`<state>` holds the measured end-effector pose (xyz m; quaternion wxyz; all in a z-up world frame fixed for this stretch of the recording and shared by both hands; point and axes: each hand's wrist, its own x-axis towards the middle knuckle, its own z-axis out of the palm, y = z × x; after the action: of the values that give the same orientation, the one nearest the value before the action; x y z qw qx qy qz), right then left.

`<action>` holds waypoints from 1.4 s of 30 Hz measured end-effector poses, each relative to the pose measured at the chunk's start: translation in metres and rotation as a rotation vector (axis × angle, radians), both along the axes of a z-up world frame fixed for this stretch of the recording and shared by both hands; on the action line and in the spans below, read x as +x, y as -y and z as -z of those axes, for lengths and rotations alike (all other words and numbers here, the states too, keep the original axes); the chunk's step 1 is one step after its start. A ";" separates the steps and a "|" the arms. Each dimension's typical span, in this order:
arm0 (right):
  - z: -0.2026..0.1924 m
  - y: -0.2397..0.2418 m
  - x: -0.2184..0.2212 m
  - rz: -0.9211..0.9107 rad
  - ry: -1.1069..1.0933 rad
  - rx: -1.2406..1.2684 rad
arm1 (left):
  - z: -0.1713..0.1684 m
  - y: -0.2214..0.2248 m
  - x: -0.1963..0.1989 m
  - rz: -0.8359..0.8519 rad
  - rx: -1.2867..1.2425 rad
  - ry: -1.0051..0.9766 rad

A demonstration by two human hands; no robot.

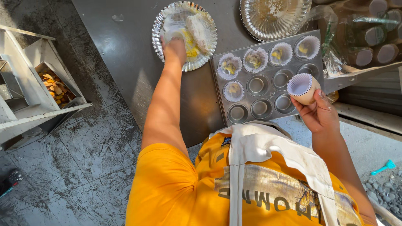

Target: The person places paper liners into the cavities of multiple muffin tins by hand, taking the liners from stacks and paper cups.

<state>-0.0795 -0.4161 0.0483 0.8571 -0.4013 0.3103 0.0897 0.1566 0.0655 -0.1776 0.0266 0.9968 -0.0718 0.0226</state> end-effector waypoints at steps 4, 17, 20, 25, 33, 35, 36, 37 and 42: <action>-0.003 -0.003 0.000 -0.013 0.015 0.022 | -0.026 0.018 -0.022 -0.042 -0.146 -0.271; -0.015 0.052 -0.010 -0.096 0.115 0.100 | -0.195 0.123 -0.149 -0.070 -1.600 -0.507; -0.016 0.067 -0.013 -0.091 0.104 0.105 | -0.200 0.179 -0.174 0.231 -0.910 -0.167; -0.019 0.082 -0.020 -0.102 0.113 0.122 | -0.172 0.227 -0.187 0.519 -0.345 -0.076; -0.019 0.093 -0.029 -0.109 0.100 0.092 | -0.171 0.230 -0.190 0.567 -0.238 -0.077; -0.020 0.093 -0.030 -0.108 0.079 0.104 | -0.188 0.232 -0.190 0.524 -0.217 -0.175; -0.020 0.092 -0.029 -0.110 0.069 0.111 | -0.198 0.235 -0.191 0.499 -0.206 -0.221; -0.020 0.091 -0.027 -0.126 0.075 0.109 | -0.207 0.240 -0.193 0.473 -0.195 -0.264; -0.020 0.075 -0.022 -0.219 0.114 0.088 | -0.247 0.274 -0.224 0.599 -0.748 0.166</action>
<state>-0.1015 -0.4911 0.0685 0.8753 -0.3990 0.2112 0.1732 -0.0672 -0.2082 0.0696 0.3824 0.8492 -0.3445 0.1178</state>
